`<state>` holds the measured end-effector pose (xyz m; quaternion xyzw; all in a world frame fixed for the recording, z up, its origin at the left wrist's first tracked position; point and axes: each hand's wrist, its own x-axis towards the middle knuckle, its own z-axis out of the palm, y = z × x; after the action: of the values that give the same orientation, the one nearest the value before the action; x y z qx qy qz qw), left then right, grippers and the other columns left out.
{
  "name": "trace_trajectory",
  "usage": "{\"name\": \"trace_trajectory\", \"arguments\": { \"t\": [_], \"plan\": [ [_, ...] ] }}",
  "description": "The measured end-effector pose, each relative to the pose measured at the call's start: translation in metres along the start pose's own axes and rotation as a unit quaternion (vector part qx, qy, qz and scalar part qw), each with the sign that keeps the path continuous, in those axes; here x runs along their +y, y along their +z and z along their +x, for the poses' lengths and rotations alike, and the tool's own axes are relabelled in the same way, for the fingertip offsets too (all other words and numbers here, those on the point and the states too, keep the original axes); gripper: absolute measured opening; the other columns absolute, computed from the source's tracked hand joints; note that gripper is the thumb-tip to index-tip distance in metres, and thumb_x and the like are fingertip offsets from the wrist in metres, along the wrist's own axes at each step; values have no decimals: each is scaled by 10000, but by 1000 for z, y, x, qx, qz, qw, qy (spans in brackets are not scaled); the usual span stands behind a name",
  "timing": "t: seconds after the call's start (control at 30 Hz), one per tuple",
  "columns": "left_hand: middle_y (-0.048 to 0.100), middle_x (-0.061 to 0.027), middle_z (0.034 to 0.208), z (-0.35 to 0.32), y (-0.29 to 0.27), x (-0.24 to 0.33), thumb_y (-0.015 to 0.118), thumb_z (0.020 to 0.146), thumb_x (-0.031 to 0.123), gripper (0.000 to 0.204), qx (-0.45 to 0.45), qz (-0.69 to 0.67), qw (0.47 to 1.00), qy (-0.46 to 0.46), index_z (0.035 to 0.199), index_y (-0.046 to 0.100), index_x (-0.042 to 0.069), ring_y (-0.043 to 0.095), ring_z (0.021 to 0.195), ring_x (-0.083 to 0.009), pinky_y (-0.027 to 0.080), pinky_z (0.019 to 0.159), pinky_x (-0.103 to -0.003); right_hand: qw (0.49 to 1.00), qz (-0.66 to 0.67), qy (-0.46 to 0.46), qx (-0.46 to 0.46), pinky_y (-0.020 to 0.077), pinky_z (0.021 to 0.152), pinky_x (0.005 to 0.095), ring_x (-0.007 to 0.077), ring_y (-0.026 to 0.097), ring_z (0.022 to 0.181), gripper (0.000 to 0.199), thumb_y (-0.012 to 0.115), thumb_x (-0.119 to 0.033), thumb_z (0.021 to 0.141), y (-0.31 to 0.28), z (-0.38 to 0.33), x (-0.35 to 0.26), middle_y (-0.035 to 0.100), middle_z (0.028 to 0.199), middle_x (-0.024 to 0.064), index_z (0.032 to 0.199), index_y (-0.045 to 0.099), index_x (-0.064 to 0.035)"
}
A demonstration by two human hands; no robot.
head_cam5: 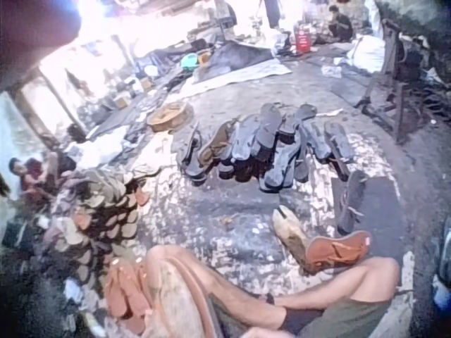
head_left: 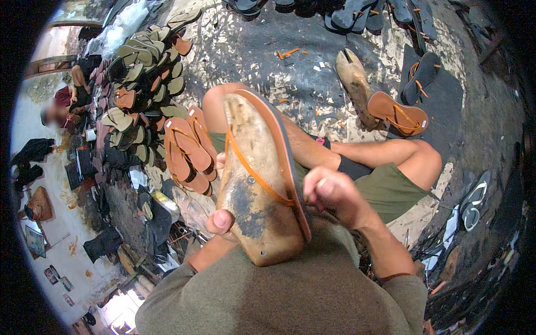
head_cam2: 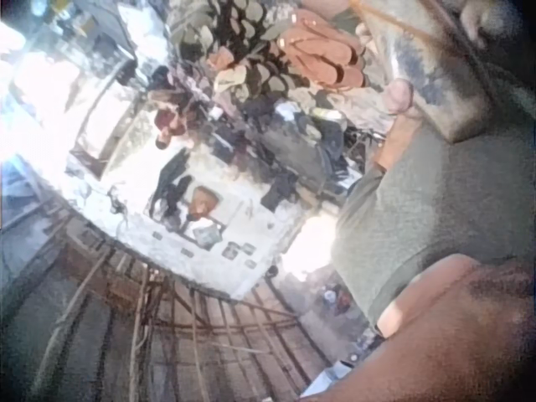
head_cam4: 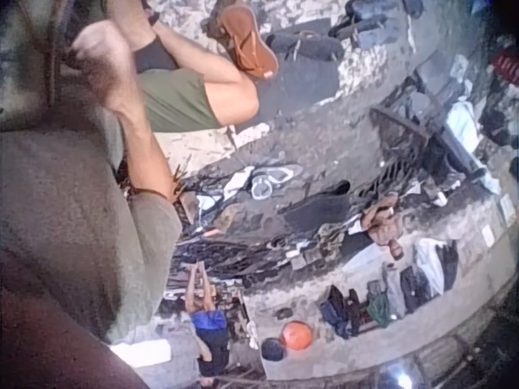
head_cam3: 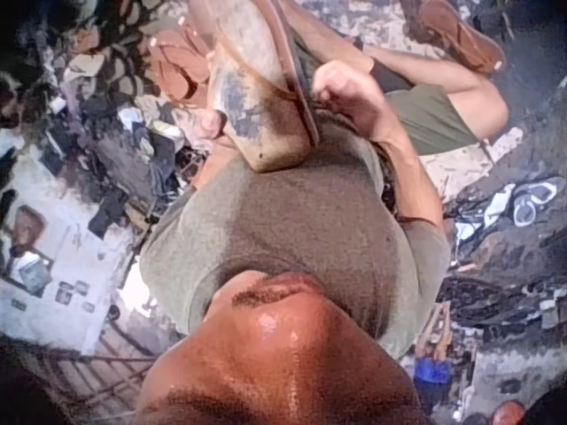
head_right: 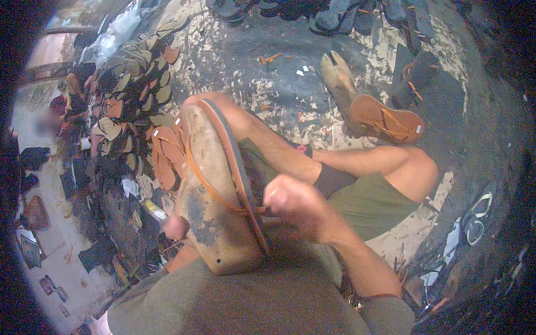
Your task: The person sits on the floor and assembles flip-flops by inserting straps into the soles. They handle multiple flip-flops, turning them over and pressing the straps into place, then set each completed pair aside.
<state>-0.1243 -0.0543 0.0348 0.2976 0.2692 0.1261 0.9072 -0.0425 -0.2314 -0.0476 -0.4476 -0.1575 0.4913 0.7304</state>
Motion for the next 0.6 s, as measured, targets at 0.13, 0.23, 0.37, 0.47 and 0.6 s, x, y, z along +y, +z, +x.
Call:
{"name": "trace_trajectory", "arguments": {
  "t": [0.13,0.23,0.37,0.47,0.6],
  "plan": [
    [471,-186,1425,-1,-5,-3,843,564,428,1124,-54,-58,997,-7,1486,258,163,525,1318,-352,472,1130,-495,997,-69,-25,22,409,644,298,101,431,725,433,548,-395,1091,22,5,-6,457,755,-15,814,537,-62],
    [452,-192,1442,-2,-12,-3,840,566,410,1103,-59,-72,996,-1,1480,268,177,513,1326,-361,473,1117,-498,998,23,-5,64,440,683,287,95,463,744,371,592,-331,1080,34,-6,7,466,760,-33,830,547,-60],
    [404,-204,1477,-8,-2,3,836,577,384,1051,-20,-68,997,14,1447,282,185,490,1341,-379,467,1107,-512,970,193,92,119,488,719,278,85,533,762,266,665,-279,1043,42,-37,6,548,797,-56,883,601,-77],
    [389,-201,1485,-11,-9,-4,866,611,371,1061,28,-21,999,10,1445,236,187,483,1347,-375,445,1128,-509,969,225,53,91,476,690,267,87,545,760,318,640,-363,1048,31,-43,24,563,790,-39,911,619,-76],
    [387,-197,1480,-2,7,13,934,737,341,1143,-71,178,981,-21,1473,77,169,454,1367,-316,371,1163,-475,999,20,1,45,463,689,224,89,580,819,533,576,-577,1022,-32,-4,-1,642,924,20,1046,658,-50]
  ]
}}
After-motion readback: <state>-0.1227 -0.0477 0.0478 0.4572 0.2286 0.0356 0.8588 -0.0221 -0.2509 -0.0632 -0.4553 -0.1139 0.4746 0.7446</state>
